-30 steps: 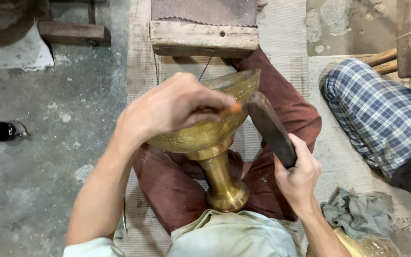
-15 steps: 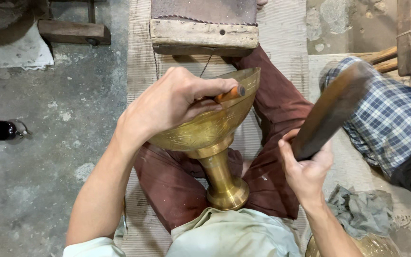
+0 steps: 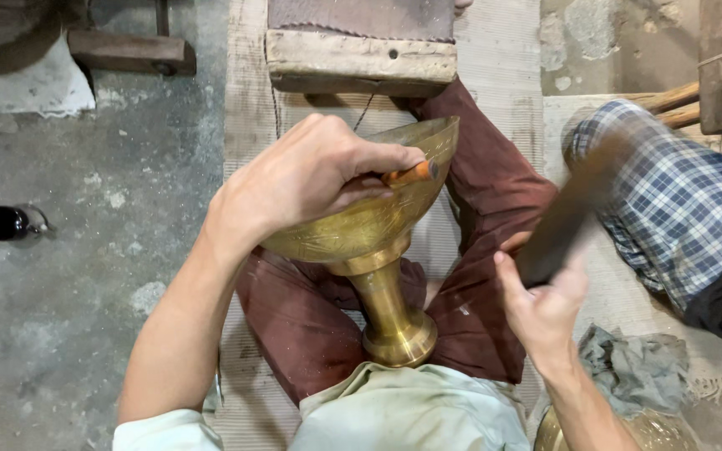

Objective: The person sits on the floor with an engraved brass vase held upright between the legs and repeatedly strikes a small punch held against the vase's rim with a hammer, chasing decorative patterns into the brass surface.

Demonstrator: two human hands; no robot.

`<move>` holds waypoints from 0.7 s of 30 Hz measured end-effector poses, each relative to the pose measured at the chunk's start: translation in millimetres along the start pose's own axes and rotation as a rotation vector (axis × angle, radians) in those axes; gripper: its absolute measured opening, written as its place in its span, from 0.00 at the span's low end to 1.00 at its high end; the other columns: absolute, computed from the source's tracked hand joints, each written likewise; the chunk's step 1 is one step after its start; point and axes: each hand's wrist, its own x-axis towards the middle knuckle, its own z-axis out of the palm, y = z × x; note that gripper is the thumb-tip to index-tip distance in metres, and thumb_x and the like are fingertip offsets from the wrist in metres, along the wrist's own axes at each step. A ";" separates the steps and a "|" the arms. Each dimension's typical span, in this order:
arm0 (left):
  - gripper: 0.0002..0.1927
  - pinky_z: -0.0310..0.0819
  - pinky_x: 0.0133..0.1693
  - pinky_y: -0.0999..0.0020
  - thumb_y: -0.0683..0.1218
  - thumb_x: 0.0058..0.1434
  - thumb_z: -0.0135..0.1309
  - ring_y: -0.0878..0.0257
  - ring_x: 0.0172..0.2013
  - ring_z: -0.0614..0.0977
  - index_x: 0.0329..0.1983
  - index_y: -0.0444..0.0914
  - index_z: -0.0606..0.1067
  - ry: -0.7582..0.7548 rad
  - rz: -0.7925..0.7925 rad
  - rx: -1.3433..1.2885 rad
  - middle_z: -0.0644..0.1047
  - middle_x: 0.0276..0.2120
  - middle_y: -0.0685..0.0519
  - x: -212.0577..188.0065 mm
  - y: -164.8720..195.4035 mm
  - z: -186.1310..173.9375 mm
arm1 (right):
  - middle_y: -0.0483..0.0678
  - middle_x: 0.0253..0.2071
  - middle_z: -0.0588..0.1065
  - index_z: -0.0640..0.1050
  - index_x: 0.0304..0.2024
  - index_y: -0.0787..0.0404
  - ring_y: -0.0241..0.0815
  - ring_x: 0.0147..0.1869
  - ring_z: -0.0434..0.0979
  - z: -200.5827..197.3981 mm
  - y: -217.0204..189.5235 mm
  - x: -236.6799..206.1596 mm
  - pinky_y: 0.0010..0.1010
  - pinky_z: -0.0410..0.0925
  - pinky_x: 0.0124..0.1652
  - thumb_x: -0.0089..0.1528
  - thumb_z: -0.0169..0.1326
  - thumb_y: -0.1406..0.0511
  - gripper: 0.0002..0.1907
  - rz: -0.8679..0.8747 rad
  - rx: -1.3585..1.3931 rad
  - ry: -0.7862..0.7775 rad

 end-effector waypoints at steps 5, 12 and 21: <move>0.23 0.86 0.44 0.65 0.35 0.58 0.63 0.56 0.41 0.89 0.57 0.40 0.77 0.188 0.016 -0.071 0.85 0.43 0.49 -18.2 -3.9 5.3 | 0.56 0.40 0.79 0.76 0.57 0.58 0.55 0.41 0.82 -5.3 3.1 3.5 0.38 0.72 0.40 0.57 0.63 0.72 0.25 0.036 -0.156 -0.079; 0.21 0.87 0.42 0.72 0.36 0.63 0.66 0.63 0.42 0.89 0.58 0.37 0.74 0.511 -0.173 -0.110 0.84 0.42 0.49 -54.2 -2.3 36.7 | 0.54 0.44 0.81 0.76 0.58 0.56 0.56 0.40 0.81 -4.3 -7.1 30.4 0.41 0.72 0.38 0.51 0.58 0.75 0.31 -0.101 -0.318 -0.215; 0.19 0.86 0.42 0.70 0.36 0.64 0.66 0.65 0.38 0.88 0.56 0.35 0.75 0.592 -0.191 -0.089 0.83 0.37 0.49 -56.1 -1.7 45.8 | 0.46 0.40 0.78 0.72 0.55 0.58 0.40 0.39 0.81 -52.6 -61.8 89.6 0.28 0.73 0.39 0.61 0.56 0.72 0.19 -0.275 -0.013 -0.130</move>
